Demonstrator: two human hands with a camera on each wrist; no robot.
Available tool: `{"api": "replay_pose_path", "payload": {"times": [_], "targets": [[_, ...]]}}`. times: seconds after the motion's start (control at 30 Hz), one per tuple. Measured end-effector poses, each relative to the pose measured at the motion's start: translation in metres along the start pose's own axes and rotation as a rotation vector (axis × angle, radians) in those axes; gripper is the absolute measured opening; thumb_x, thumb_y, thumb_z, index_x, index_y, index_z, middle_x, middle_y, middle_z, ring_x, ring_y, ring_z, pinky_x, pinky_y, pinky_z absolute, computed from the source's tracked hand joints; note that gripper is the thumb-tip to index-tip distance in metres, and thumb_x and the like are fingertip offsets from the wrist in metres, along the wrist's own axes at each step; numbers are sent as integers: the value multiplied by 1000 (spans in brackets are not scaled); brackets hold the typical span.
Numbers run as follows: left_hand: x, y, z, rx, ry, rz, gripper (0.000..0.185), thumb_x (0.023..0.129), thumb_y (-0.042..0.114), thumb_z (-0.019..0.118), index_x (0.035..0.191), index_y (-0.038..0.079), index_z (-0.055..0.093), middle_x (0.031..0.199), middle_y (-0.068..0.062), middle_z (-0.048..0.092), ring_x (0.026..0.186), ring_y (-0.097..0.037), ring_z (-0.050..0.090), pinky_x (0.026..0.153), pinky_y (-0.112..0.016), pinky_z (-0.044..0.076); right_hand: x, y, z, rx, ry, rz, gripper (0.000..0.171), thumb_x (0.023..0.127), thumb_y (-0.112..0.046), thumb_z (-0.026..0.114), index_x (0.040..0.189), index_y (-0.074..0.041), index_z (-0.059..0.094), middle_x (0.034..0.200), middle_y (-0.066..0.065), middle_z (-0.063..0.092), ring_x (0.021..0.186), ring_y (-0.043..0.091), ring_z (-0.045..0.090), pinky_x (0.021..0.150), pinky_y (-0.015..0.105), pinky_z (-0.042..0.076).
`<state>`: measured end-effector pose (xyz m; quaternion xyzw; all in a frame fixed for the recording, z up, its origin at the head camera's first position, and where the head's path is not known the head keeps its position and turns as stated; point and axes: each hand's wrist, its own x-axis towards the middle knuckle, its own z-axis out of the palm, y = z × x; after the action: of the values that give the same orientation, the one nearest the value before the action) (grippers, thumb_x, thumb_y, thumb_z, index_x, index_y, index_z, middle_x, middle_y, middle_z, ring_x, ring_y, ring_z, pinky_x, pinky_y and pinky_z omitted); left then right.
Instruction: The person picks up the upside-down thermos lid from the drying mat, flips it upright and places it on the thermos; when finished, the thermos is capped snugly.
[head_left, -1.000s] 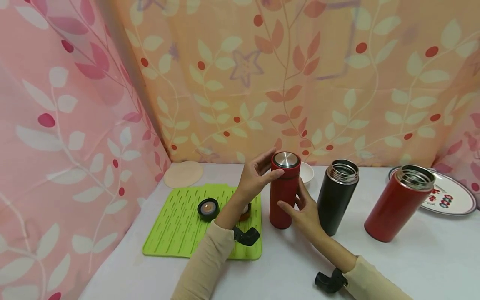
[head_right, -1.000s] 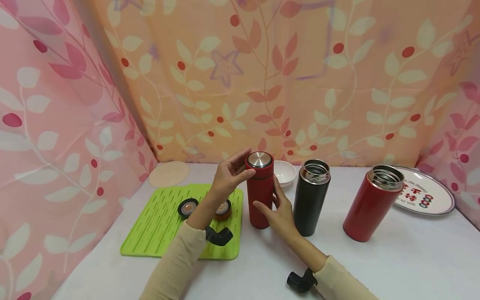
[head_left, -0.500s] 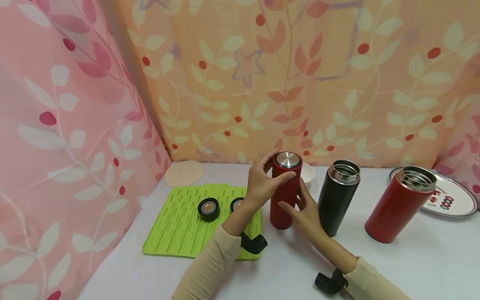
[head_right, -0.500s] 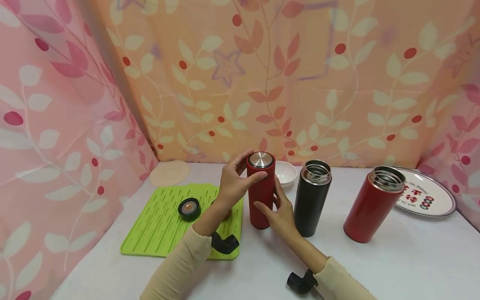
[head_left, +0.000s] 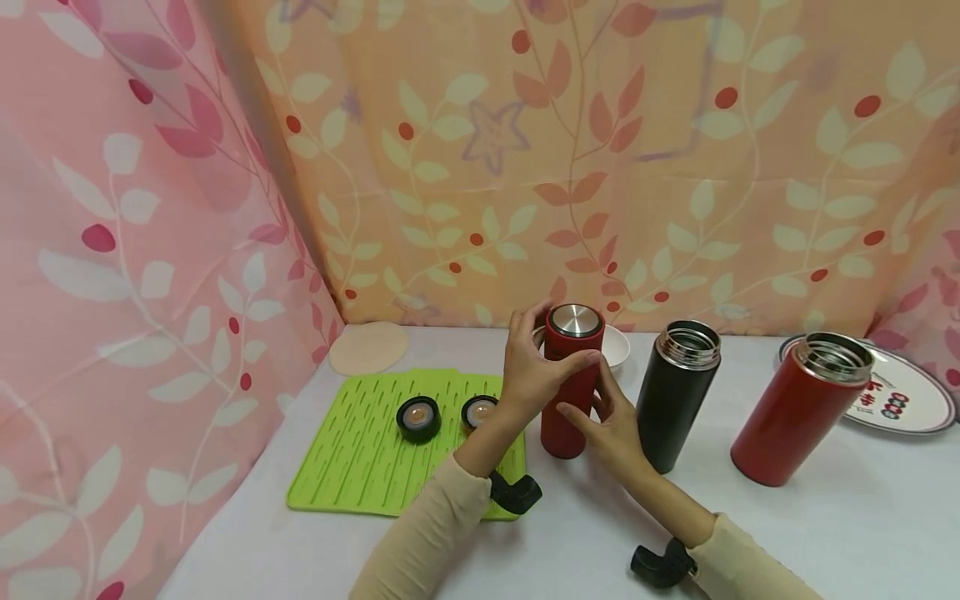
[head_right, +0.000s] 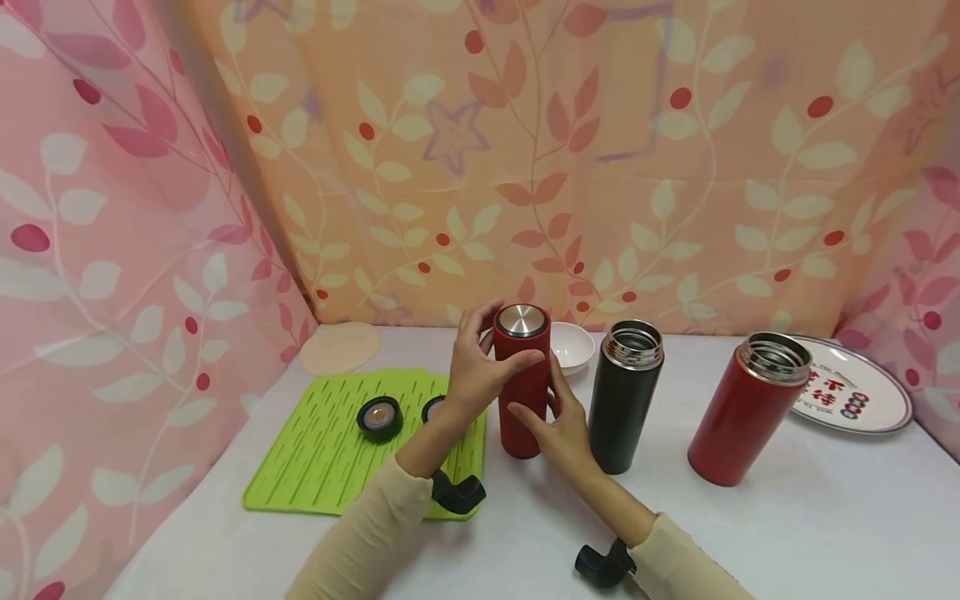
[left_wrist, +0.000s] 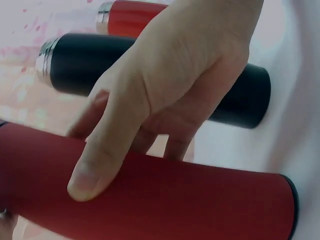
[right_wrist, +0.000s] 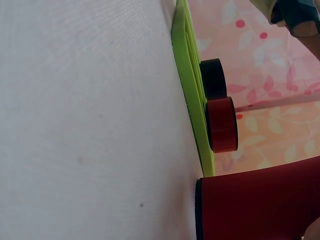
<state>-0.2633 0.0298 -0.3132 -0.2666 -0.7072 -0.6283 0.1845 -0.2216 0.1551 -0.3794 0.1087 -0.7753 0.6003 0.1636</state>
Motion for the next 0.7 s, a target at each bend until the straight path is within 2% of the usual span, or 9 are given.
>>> {"api": "replay_pose_path", "payload": {"times": [0.07,0.13,0.2,0.3,0.37,0.43,0.53,0.6,0.7], "targets": [[0,0,4,31,33,16,73,70,19,81,131,5,43,121,-12,45,114,-19,52,99,-23,43,1,8,0,1,5,-2,88,82,-15,69,148,-28,11,150,6,29,133,28,36,102,35,36],[-1,9,1,14,20,21,69,72,16,79,129,1,44,120,-15,46,114,-21,53,99,-25,44,3,13,0,15,8,1,89,81,-15,70,147,-30,12,150,3,30,133,25,37,102,35,36],[1,16,-6,-25,-47,28,65,75,10,75,130,-2,43,123,-19,47,116,-25,53,101,-28,42,4,17,-1,15,11,-5,88,81,-17,70,147,-33,13,149,1,32,132,22,38,102,35,37],[6,22,-20,-100,-189,22,60,79,-1,68,132,-8,41,130,-24,46,121,-31,50,103,-33,40,6,18,-1,3,10,-30,89,80,-15,71,147,-32,14,146,3,36,130,21,40,103,38,38],[10,17,-27,-129,-262,27,58,81,-4,64,133,-9,39,135,-25,45,122,-32,49,103,-33,40,7,23,-2,-7,12,-44,89,80,-18,71,146,-35,14,144,2,38,128,20,41,103,37,38],[13,9,-29,-149,-286,28,58,82,-6,62,134,-8,38,137,-23,44,124,-31,48,103,-33,40,8,23,-2,-9,13,-54,89,80,-18,71,146,-36,15,143,2,40,126,20,43,103,38,38],[12,0,-24,-137,-228,37,61,80,-4,66,135,-6,39,136,-21,46,125,-28,47,104,-31,39,8,23,-1,-9,15,-49,88,80,-20,72,146,-36,15,144,1,39,128,19,42,103,36,39],[10,-5,-18,-110,-145,34,66,76,1,71,134,-3,40,132,-19,49,123,-25,49,103,-28,39,7,23,-1,-9,15,-37,88,80,-20,71,146,-36,15,145,0,38,129,19,41,102,34,39],[7,-2,-8,-21,-29,19,74,69,12,80,131,0,41,125,-16,48,118,-21,51,102,-24,41,6,24,-1,-9,19,-21,88,80,-21,71,146,-35,15,147,0,35,131,20,40,101,32,38]]}}
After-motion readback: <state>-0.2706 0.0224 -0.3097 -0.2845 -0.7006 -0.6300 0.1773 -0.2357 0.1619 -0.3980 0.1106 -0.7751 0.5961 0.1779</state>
